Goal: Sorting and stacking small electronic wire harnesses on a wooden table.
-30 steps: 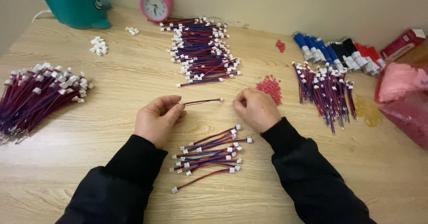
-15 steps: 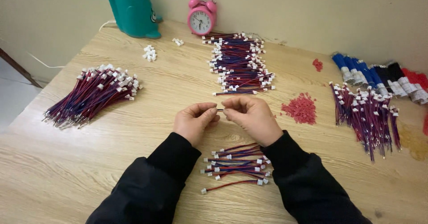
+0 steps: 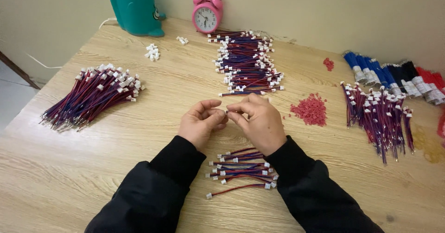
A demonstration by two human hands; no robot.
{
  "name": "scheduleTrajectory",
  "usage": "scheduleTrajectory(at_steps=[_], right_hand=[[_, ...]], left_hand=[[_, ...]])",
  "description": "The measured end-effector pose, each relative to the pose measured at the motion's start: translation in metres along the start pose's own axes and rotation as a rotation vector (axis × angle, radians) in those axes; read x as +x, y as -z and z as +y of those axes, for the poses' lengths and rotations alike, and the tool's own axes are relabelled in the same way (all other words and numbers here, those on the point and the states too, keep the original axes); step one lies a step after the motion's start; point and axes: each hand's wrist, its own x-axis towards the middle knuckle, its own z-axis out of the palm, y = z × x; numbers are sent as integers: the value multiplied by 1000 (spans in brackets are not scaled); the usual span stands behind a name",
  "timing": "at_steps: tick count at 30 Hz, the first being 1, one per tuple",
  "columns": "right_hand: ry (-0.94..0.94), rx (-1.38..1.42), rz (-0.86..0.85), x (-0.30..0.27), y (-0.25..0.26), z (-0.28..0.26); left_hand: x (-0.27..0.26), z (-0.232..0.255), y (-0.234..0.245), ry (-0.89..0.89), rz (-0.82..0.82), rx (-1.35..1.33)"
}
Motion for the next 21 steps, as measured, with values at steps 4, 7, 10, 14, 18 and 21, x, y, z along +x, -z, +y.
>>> scheduleTrajectory(at_steps=[4,7,10,14,18,21], right_hand=[[151,-7,-22,-1,0,6],[196,4,-49,0,3,10],[188,60,-76,2,8,10],[132,95,-82,4,4,13],[171,62,-64,4,9,4],[198,120,-78,3,4,6]], left_hand=[[4,-8,3,-43,-72,16],[1,-6,3,-43,-88,20],[0,-4,3,-41,-104,29],[6,-10,7,-52,-121,47],[1,-4,5,-43,-112,32],[1,-3,5,-51,-103,9]])
